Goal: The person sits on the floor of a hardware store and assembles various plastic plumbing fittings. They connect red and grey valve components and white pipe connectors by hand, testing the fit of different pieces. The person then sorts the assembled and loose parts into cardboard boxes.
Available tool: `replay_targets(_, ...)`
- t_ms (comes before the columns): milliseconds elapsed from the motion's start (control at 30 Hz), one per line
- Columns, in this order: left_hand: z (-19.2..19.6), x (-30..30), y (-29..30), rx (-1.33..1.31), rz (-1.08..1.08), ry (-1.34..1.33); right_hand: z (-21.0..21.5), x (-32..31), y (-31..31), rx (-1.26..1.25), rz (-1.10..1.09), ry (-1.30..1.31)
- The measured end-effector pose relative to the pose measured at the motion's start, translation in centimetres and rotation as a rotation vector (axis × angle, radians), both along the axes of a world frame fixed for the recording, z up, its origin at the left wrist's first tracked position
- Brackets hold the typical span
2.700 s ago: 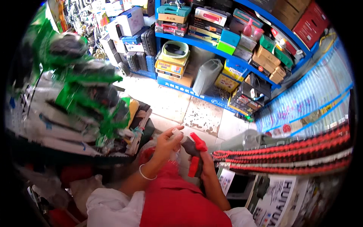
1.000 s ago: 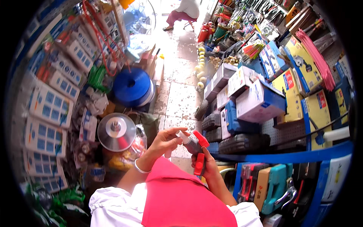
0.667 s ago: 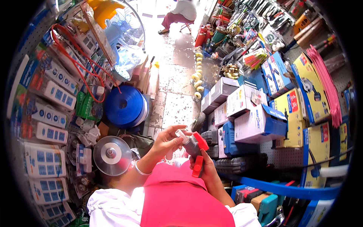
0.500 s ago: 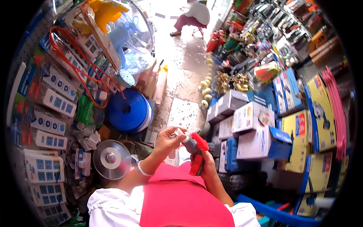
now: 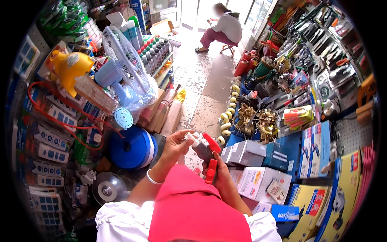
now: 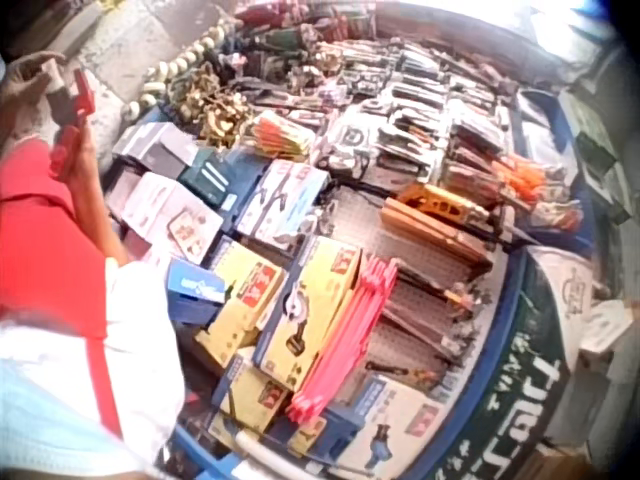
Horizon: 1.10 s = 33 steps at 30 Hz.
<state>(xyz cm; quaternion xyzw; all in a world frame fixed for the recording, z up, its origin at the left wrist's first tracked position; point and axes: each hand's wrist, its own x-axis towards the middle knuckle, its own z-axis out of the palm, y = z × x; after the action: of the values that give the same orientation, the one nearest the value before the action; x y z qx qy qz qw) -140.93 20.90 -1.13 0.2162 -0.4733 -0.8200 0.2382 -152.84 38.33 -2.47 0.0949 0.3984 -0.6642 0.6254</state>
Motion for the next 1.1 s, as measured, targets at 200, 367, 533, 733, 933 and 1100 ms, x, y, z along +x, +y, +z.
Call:
replay_targets(200,-0.7,-10.3,-3.7,0.065,-0.048,-0.002,-1.2,-8.3,-3.7,-0.027,-0.099,0.122)
replay_targets(367,-3.7,-19.4,-9.4,0.108,-0.078,-0.002,-2.0,-16.4,-8.5,-0.06,-0.166,0.278)
replay_targets(533,-2.7,-28.6,-15.7,0.056,-0.108,0.021,-1.2,-24.9,-15.2,-0.024,-0.2,0.27)
replay_targets(733,-0.3,-36.8,-25.6,-0.177,-0.101,-0.111,-0.1,-32.1,-24.1,-0.087,-0.298,0.682)
replay_targets(933,-1.6,-41.4,-32.0,-0.212,0.023,-0.115,-0.4,-38.0,-31.8,-0.072,-0.164,0.699)
replay_targets(1100,-0.3,-45.1,-36.6,-0.346,0.141,-0.063,-3.5,-46.4,-37.5,-0.307,0.166,-0.276)
